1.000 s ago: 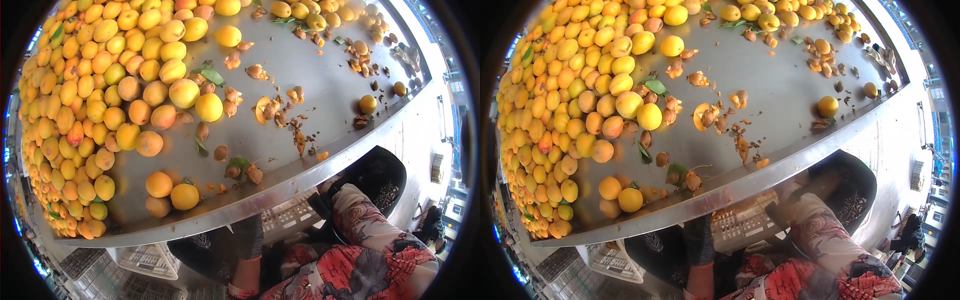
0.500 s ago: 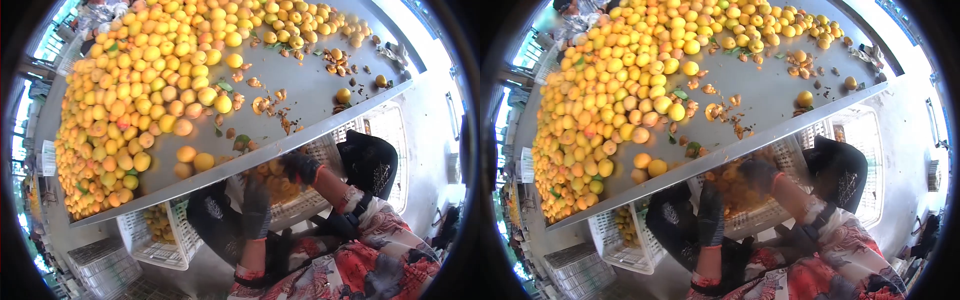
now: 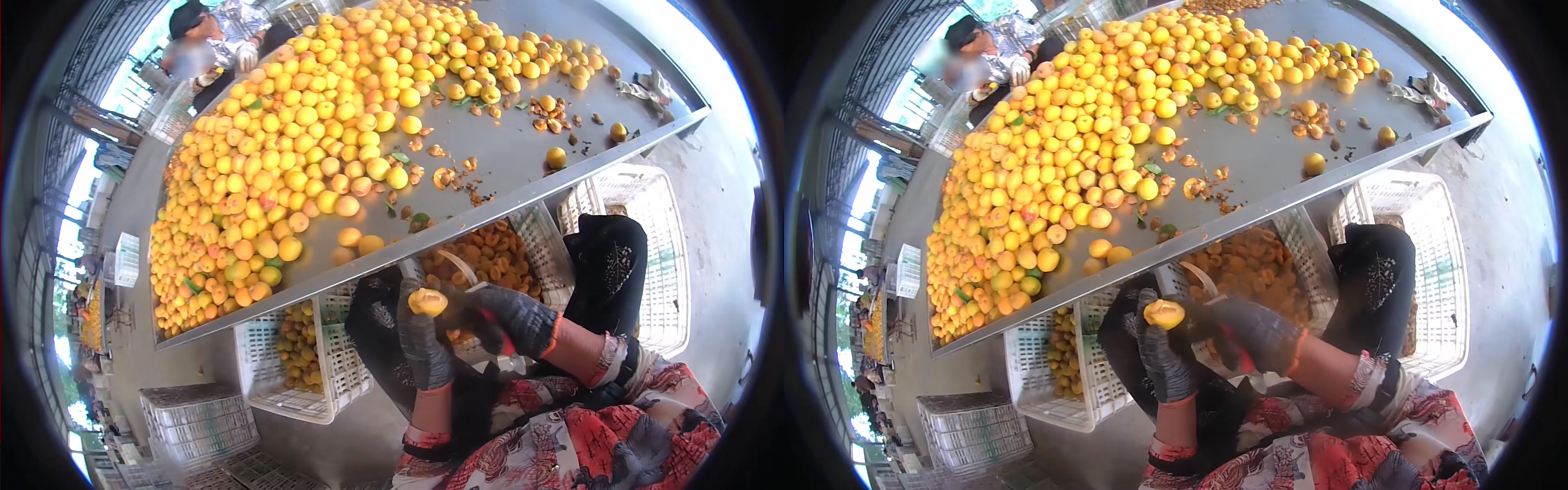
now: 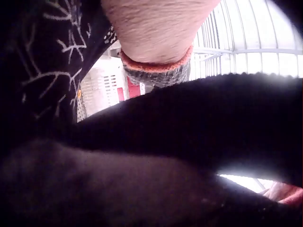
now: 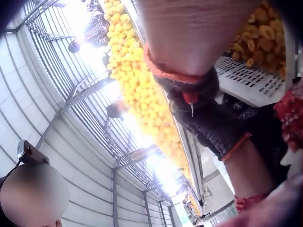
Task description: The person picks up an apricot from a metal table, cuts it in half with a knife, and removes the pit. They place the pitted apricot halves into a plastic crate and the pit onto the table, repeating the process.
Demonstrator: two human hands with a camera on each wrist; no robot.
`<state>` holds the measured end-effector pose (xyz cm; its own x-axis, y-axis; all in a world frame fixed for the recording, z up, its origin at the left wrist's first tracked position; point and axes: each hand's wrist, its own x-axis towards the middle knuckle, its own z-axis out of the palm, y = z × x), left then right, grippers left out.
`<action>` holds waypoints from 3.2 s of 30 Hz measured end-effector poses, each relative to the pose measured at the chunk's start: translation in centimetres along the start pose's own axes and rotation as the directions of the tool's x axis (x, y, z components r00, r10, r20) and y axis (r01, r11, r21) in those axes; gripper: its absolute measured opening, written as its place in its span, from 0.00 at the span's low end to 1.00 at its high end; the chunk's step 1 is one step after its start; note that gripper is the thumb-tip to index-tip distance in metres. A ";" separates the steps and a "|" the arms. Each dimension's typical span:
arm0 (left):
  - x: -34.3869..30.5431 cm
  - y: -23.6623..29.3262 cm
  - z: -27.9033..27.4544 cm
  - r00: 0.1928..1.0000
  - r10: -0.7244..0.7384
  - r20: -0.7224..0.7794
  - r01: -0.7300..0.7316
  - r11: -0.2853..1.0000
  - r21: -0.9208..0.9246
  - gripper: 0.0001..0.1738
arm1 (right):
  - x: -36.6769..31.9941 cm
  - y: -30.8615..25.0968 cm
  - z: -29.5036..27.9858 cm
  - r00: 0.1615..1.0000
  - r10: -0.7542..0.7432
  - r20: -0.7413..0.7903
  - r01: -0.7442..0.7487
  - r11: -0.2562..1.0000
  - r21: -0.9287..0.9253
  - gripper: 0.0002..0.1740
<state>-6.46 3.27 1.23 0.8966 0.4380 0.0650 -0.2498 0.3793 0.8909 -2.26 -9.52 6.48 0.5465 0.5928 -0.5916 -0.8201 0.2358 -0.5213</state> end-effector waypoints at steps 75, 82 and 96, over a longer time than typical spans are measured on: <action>-0.3 -2.5 2.1 0.970 -0.213 0.119 0.182 0.957 0.228 0.28 | 1.7 -3.3 0.2 0.475 -0.835 0.277 0.878 0.473 -0.076 0.15; 0.3 0.5 1.3 0.861 -0.167 0.480 -0.358 0.472 0.806 0.24 | 1.0 -4.2 0.8 0.440 -0.775 0.453 0.829 0.158 -0.536 0.10; -0.6 2.3 6.1 0.981 -0.046 0.188 0.050 0.999 -0.020 0.20 | -2.7 -4.9 2.7 0.494 -0.867 -0.062 0.870 0.493 0.029 0.09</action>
<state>-5.36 -1.12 6.01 0.9598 0.2594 0.1076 -0.2118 0.4171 0.8838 -0.21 -10.25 12.28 0.9917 0.0404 0.1220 0.0660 0.6541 -0.7535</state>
